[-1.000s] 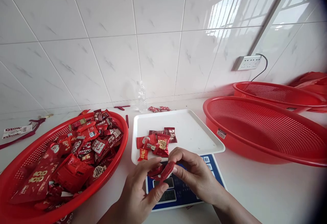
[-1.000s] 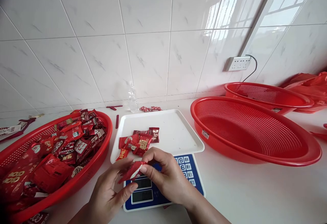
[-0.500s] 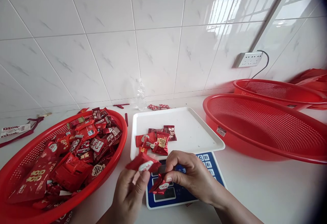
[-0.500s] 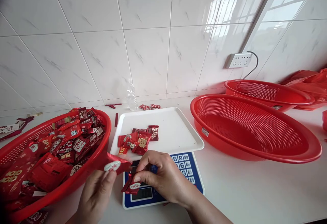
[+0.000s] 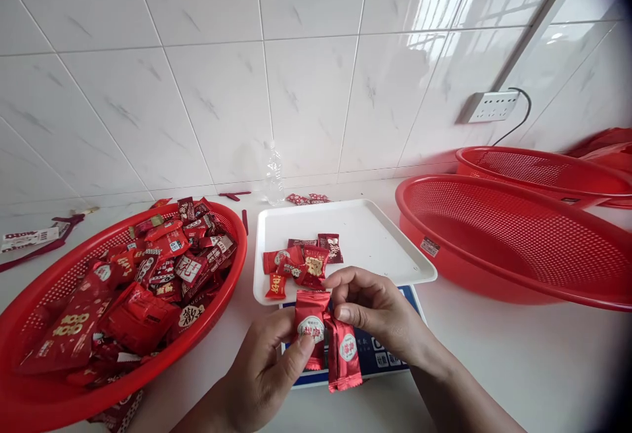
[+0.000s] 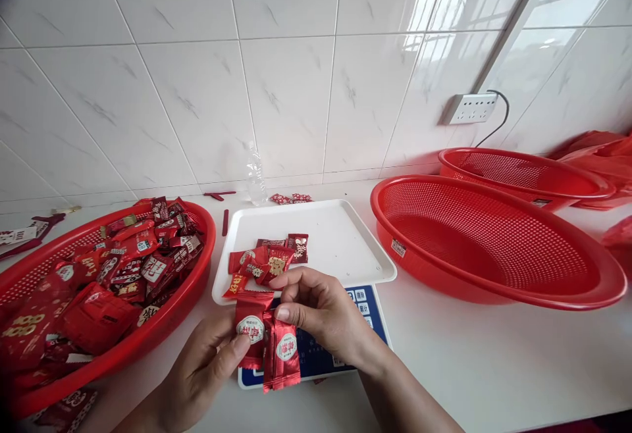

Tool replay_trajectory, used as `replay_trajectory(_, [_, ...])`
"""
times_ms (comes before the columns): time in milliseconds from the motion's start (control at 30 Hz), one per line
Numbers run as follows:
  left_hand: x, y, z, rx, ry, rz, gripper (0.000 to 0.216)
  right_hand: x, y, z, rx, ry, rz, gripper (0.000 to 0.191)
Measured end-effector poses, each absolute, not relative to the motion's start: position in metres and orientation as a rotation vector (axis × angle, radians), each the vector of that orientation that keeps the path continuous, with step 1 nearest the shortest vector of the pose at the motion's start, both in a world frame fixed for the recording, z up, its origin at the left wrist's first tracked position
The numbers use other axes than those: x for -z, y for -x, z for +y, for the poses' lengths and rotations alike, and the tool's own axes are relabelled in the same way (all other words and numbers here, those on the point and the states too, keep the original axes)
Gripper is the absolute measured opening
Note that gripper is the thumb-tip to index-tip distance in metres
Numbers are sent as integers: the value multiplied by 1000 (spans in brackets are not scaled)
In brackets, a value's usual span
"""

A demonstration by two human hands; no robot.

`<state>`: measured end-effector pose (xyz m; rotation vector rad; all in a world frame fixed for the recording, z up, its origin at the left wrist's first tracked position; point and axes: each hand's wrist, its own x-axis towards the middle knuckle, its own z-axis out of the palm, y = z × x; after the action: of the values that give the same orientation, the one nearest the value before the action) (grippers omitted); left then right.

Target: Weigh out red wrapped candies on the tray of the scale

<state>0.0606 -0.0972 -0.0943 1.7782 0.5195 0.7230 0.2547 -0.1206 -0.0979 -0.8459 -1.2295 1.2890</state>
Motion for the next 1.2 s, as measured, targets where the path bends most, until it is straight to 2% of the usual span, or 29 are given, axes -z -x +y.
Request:
replay_trajectory(300, [99, -60, -95, -666, -1817, 521, 30, 96, -257, -124, -1301, 906, -1269, 22])
replay_trajectory(467, [101, -62, -97, -613, -1793, 530, 28, 94, -255, -126, -1101, 969, -1344, 25])
replay_trajectory(633, [102, -69, -100, -504, -1485, 446, 28, 94, -253, -127, -848, 1027, -1433, 26])
replay_trajectory(767, [104, -69, -100, -505, -1457, 489, 32, 97, -252, -128, -721, 1025, -1482, 21])
replay_trajectory(967, [105, -68, -101, -555, -1539, 593, 35, 104, -253, -129, -605, 1002, -1528, 8])
replay_trajectory(1200, [107, -68, -103, -589, -1589, 699, 33, 102, -252, -128, -561, 998, -1552, 5])
